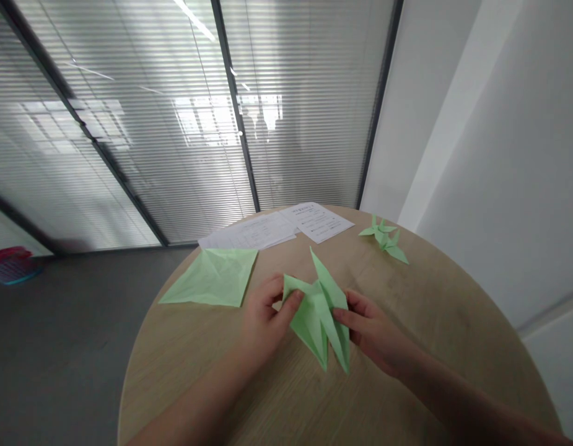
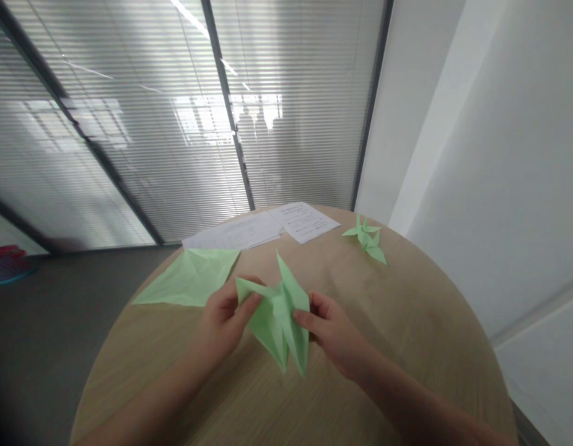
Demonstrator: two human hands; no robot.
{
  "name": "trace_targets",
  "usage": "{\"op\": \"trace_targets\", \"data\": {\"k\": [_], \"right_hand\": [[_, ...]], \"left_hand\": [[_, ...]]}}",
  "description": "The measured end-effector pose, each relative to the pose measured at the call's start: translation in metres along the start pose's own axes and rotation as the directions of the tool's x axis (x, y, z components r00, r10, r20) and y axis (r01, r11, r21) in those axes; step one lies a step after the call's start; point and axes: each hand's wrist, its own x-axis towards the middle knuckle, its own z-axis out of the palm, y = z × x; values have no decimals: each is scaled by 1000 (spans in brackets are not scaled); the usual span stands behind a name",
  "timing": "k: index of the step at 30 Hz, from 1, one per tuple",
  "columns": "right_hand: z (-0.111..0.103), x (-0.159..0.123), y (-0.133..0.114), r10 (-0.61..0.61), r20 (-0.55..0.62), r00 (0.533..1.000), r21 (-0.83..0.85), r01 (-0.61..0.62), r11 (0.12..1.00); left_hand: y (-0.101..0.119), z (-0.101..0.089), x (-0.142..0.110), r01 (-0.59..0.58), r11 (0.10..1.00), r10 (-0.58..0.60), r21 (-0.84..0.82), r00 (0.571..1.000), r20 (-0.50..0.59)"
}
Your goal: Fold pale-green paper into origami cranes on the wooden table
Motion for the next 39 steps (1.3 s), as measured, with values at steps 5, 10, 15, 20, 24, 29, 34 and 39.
{"op": "trace_targets", "data": {"k": [5, 10, 15, 20, 24, 29, 34, 39], "right_hand": [[1, -2, -2, 45, -35, 998, 42, -44, 998], [-2, 3, -1, -63, -55, 997, -109, 56, 992], [-10, 3, -4, -590, -97, 802, -611, 419, 671], [-1, -9, -17, -693, 300, 655, -834, 533, 143], [7, -9, -16, -623, 341, 704, -883, 467, 44], [6, -6, -12, -604, 231, 763, -895, 409, 175], [2, -3, -13, -550, 108, 828, -844, 369, 389], [-3, -1, -14, -476, -21, 879, -680, 337, 651]], "left_hand": [[-4, 3, 2, 278, 933, -283, -227, 959, 10], [-2, 4, 3, 293, 930, -295, -222, 955, 25], [-3, 5, 1, 272, 961, -273, -47, 962, 2], [4, 9, -1, 227, 965, -229, 128, 973, 2], [9, 13, -3, 180, 967, -188, 180, 982, 31], [11, 14, -3, 145, 964, -157, 222, 987, 41], [11, 11, -3, 149, 969, -157, 196, 987, 23], [2, 9, -3, 235, 967, -241, 98, 969, 47]]}}
